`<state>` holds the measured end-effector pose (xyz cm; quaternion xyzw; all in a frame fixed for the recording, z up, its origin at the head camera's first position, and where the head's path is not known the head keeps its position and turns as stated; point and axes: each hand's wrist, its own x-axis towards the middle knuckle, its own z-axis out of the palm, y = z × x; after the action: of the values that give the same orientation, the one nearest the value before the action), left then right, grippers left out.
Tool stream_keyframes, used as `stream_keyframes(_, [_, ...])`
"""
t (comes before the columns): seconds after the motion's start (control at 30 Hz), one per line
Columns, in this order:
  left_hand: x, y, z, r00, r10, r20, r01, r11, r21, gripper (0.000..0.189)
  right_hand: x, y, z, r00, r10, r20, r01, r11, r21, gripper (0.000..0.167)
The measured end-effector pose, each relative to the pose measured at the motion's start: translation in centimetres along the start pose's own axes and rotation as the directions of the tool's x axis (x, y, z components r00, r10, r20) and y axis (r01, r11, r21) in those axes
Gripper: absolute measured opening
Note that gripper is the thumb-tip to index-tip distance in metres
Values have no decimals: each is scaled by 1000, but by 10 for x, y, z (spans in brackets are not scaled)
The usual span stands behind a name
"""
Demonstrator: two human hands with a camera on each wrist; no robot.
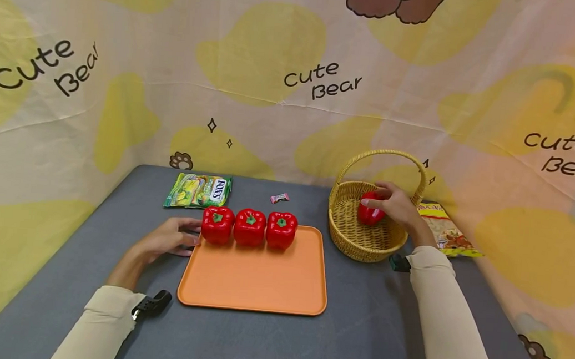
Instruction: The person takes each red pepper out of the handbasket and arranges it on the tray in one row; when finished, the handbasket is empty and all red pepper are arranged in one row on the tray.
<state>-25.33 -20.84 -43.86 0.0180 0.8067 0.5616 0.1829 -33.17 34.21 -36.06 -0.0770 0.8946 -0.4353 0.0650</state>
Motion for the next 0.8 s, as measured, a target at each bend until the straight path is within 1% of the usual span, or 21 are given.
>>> stream_keyframes(0.13, [-1,2,0,1000,-2,-5,2,1000,6,62,1,0,1,1000,-18,-12,18,1000,3,85])
stream_keyframes(0.3, [-2,3,1,1000,-5,-7,6,1000,9,61,3,5,3,999,-35,-23,35,999,-20,81])
stream_keyframes(0.47, [-2,3,2,1000,-8,-8,8,1000,6,61,4,11,5,1000,-22,16,22,999,-38,79])
stream_keyframes(0.63, [-2,4,2,1000,-8,-7,8,1000,9,61,3,14,6,999,-10,38,12,998,-65,72])
stream_keyframes(0.8, [-3,4,2,1000,-8,-8,8,1000,8,61,-1,14,8,997,2,73,0,999,-37,67])
